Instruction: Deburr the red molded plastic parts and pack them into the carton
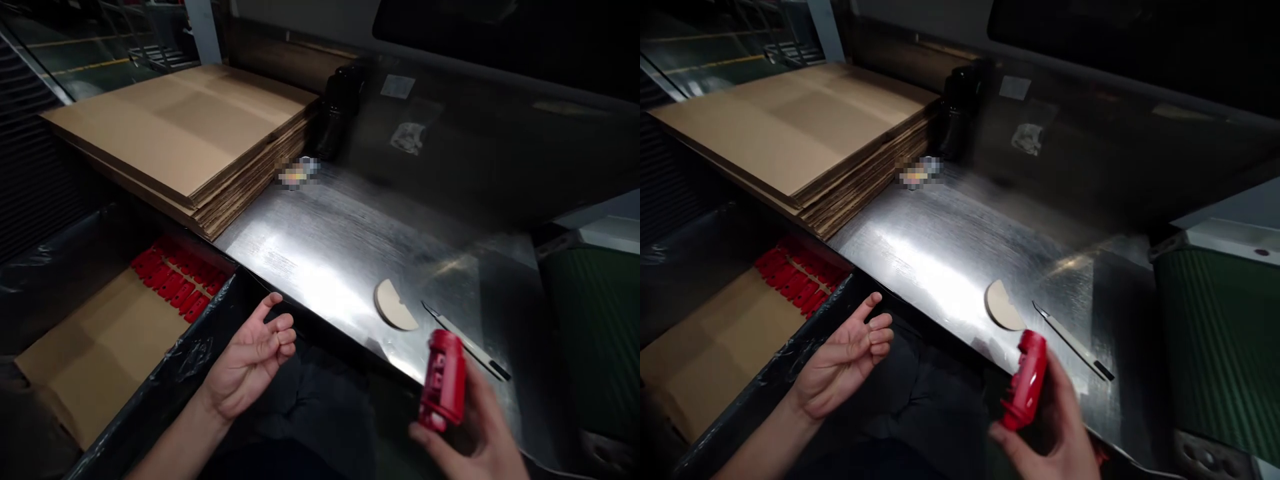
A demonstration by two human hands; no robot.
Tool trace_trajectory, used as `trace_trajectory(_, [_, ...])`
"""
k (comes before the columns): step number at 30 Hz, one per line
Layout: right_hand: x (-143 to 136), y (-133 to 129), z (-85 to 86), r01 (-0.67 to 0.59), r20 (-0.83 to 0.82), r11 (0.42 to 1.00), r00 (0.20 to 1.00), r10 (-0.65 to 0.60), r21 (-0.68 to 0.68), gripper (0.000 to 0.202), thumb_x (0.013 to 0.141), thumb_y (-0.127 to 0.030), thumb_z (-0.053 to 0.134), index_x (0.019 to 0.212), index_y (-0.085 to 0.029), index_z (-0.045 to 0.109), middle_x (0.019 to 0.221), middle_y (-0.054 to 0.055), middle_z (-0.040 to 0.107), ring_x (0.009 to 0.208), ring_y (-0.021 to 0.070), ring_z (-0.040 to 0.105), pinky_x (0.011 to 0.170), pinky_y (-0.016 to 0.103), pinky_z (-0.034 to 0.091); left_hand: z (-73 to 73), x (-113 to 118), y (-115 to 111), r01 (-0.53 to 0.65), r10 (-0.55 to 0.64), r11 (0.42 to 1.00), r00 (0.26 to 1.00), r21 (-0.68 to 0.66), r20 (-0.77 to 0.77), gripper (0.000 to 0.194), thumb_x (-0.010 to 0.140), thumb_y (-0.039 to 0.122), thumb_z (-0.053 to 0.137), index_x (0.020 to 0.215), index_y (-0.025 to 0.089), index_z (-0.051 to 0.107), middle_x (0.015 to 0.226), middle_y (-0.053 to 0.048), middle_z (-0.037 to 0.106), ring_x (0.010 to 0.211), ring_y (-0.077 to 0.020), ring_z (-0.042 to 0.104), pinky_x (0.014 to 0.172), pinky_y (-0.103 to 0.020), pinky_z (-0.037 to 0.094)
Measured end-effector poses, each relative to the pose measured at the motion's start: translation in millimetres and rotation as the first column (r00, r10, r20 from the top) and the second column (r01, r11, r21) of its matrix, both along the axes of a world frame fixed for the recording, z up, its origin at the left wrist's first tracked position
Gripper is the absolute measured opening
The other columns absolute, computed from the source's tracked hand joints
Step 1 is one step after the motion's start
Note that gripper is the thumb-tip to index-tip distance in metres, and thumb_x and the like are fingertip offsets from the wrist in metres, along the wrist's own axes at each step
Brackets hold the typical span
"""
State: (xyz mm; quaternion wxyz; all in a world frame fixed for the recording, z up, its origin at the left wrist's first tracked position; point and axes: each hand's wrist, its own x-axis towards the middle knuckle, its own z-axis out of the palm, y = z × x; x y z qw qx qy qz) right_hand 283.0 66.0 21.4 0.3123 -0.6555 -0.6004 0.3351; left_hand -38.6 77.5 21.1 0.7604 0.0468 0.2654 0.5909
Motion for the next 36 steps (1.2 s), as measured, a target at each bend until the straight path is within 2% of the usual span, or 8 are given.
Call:
trace_trajectory(2, [-23,-23,-6.5,-0.015,-0.241,0.993,0.97,-0.015,-0.121,0.112,0.068,-0.07,0.091,0.162,-0.03,0.044,0.159,0.015,0.058,0.145,0.0457,0.054,0.111,0.052,0.057,-4.3,3,-2,0.108,-0.078,0.988,0.966,0.108,-0.245,0.055,0.085,0.031,0.092,0.135,0.029,0.069,0.117,-0.005,0.068,0.103,-0.0136,0.066,0.095,-0.024,0.055])
trace_trajectory(7, [-94,-33,-6.3,-0.274,-0.606,0.92,0.794,0.052,-0.281,0.109,0.065,-0.063,0.097,0.158,-0.033,0.049,0.162,0.012,0.054,0.146,0.039,0.055,0.119,0.049,0.05,-17.9,14,-20,0.54,-0.36,0.832,0.697,0.124,-0.62,0.122,0.055,0.059,0.103,0.161,0.04,0.046,0.171,-0.007,0.042,0.158,-0.0389,0.035,0.133,-0.05,0.025])
trace_trajectory(11, [-111,-22,-3.6,-0.362,-0.528,0.902,0.827,0.194,-0.235,0.103,0.072,-0.044,0.096,0.161,-0.034,0.045,0.164,0.011,0.049,0.148,0.0342,0.052,0.122,0.045,0.045,-31.2,23,-35,0.514,-0.369,0.854,0.707,0.08,-0.604,0.12,0.063,0.056,0.101,0.164,0.037,0.039,0.174,-0.013,0.035,0.158,-0.044,0.036,0.13,-0.06,0.03])
trace_trajectory(15, [-76,1,10.5,-0.521,-0.36,0.816,0.833,0.421,-0.252,0.081,0.079,-0.042,0.09,0.152,-0.032,0.058,0.152,0.009,0.06,0.141,0.0316,0.058,0.118,0.044,0.049,-37.2,23,-46,0.417,-0.277,0.896,0.793,0.151,-0.542,0.11,0.07,0.052,0.097,0.162,0.033,0.039,0.174,-0.016,0.034,0.16,-0.0425,0.032,0.131,-0.059,0.026])
trace_trajectory(18, [-29,35,17.1,-0.22,-0.06,0.961,0.975,0.212,-0.169,0.027,0.092,-0.051,0.072,0.106,-0.028,0.078,0.108,0.006,0.077,0.103,0.0276,0.073,0.093,0.039,0.06,-37.1,18,-50,0.401,-0.295,0.899,0.853,0.179,-0.43,0.107,0.07,0.055,0.096,0.16,0.033,0.042,0.171,-0.017,0.04,0.159,-0.0427,0.035,0.13,-0.061,0.024])
trace_trajectory(22, [27,81,11.7,0.231,0.256,0.97,0.935,-0.244,0.081,0.041,0.092,-0.061,0.063,0.107,-0.025,0.076,0.099,0.008,0.079,0.089,0.0293,0.075,0.081,0.041,0.059,-38.0,14,-52,0.421,-0.32,0.884,0.863,0.205,-0.392,0.106,0.069,0.051,0.097,0.159,0.034,0.044,0.168,-0.017,0.045,0.157,-0.0427,0.039,0.13,-0.062,0.025])
trace_trajectory(31, [59,132,-6.9,-0.016,0.572,1.0,0.82,0.011,0.003,0.041,0.082,-0.063,0.057,0.086,-0.024,0.067,0.089,0.016,0.069,0.091,0.0392,0.067,0.084,0.054,0.053,-31.0,7,-67,0.635,-0.408,0.772,0.506,0.008,-0.76,0.131,0.059,0.023,0.104,0.166,0.04,0.031,0.176,-0.012,0.033,0.163,-0.0421,0.029,0.133,-0.063,0.019])
trace_trajectory(36, [39,85,19.5,0.172,0.553,0.971,0.799,-0.236,0.167,0.04,0.103,-0.051,0.038,0.112,-0.022,0.063,0.108,0.017,0.068,0.1,0.0351,0.065,0.087,0.051,0.049,-21.6,3,-80,0.692,-0.441,0.721,0.421,-0.034,-0.793,0.128,0.062,0.023,0.103,0.167,0.039,0.032,0.177,-0.011,0.031,0.163,-0.0443,0.027,0.132,-0.063,0.025])
